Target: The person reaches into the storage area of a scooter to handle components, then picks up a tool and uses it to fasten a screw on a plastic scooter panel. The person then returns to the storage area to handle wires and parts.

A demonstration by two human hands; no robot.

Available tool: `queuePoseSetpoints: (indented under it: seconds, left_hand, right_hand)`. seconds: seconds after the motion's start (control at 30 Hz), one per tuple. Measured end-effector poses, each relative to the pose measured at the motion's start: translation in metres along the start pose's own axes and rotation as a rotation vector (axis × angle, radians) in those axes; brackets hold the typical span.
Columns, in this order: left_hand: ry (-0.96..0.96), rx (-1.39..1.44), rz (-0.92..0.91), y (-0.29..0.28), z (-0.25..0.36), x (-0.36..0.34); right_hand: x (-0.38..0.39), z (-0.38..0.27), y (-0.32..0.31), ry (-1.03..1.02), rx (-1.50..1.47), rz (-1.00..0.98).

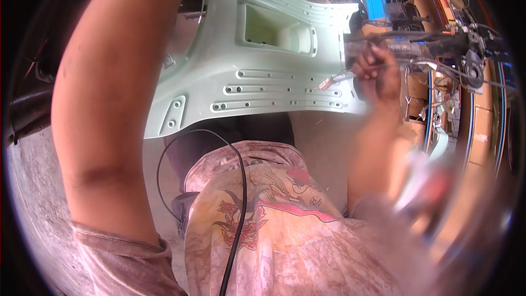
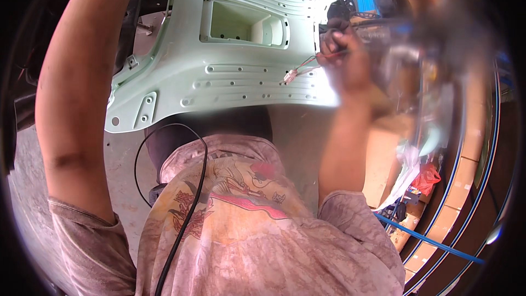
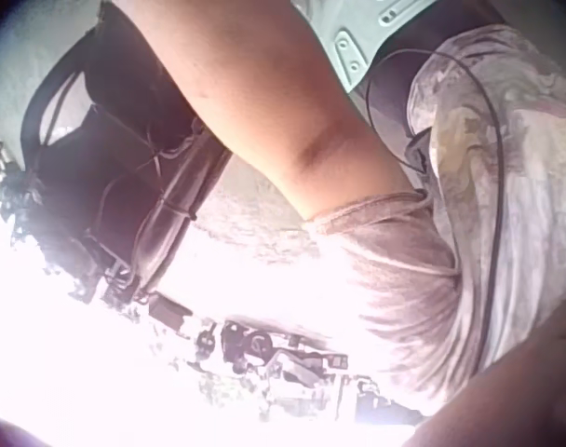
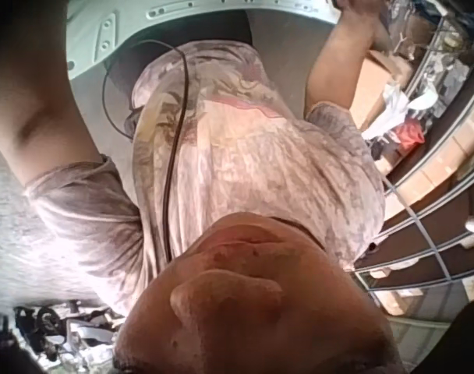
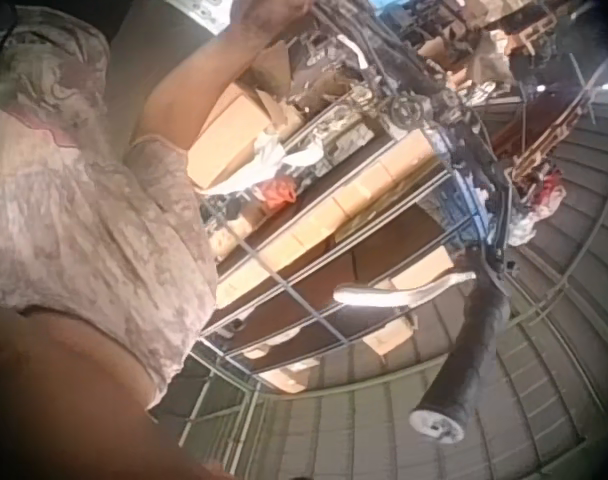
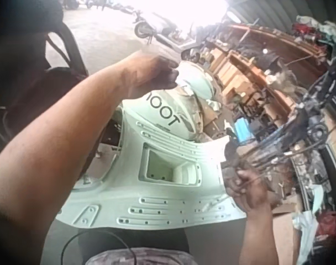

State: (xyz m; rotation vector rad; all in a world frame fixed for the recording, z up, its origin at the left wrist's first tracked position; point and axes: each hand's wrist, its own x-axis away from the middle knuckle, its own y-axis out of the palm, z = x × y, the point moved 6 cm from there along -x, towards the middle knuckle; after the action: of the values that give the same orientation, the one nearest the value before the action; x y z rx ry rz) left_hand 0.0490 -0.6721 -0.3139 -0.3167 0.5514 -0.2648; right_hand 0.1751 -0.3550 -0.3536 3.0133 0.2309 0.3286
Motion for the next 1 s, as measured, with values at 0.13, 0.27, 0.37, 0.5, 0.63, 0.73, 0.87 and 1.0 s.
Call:
queuePoseSetpoints:
  seconds: [0.13,0.27,0.37,0.5,0.63,0.73,0.87,1.0]
  left_hand:
    - [-0.231,0.478,0.234,0.035,-0.021,0.082]
    - [-0.615,1.274,0.350,0.140,0.000,0.162]
    - [-0.531,0.683,0.212,0.185,0.004,0.223]
    - [-0.630,0.242,0.251,0.216,0.008,0.285]
    - [-0.835,0.223,0.047,0.264,-0.011,0.330]
    - [-1.058,0.385,0.093,0.263,-0.012,0.359]
    - [-1.275,0.575,0.370,0.244,-0.021,0.386]
    - [-1.243,0.785,0.409,0.241,-0.043,0.394]
  right_hand:
    - [0.079,0.058,-0.037,0.169,0.015,0.246]
    - [0.140,0.100,-0.070,0.236,-0.100,0.253]
    - [0.167,0.125,-0.076,0.242,-0.147,0.252]
    - [0.180,0.150,-0.093,0.212,-0.008,0.388]
    - [0.184,0.182,-0.169,0.084,0.274,0.687]
    - [0.176,0.206,-0.197,-0.005,0.350,0.755]
    - [0.156,0.207,-0.195,-0.027,0.387,0.765]
    - [0.132,0.201,-0.199,-0.138,0.368,0.838]
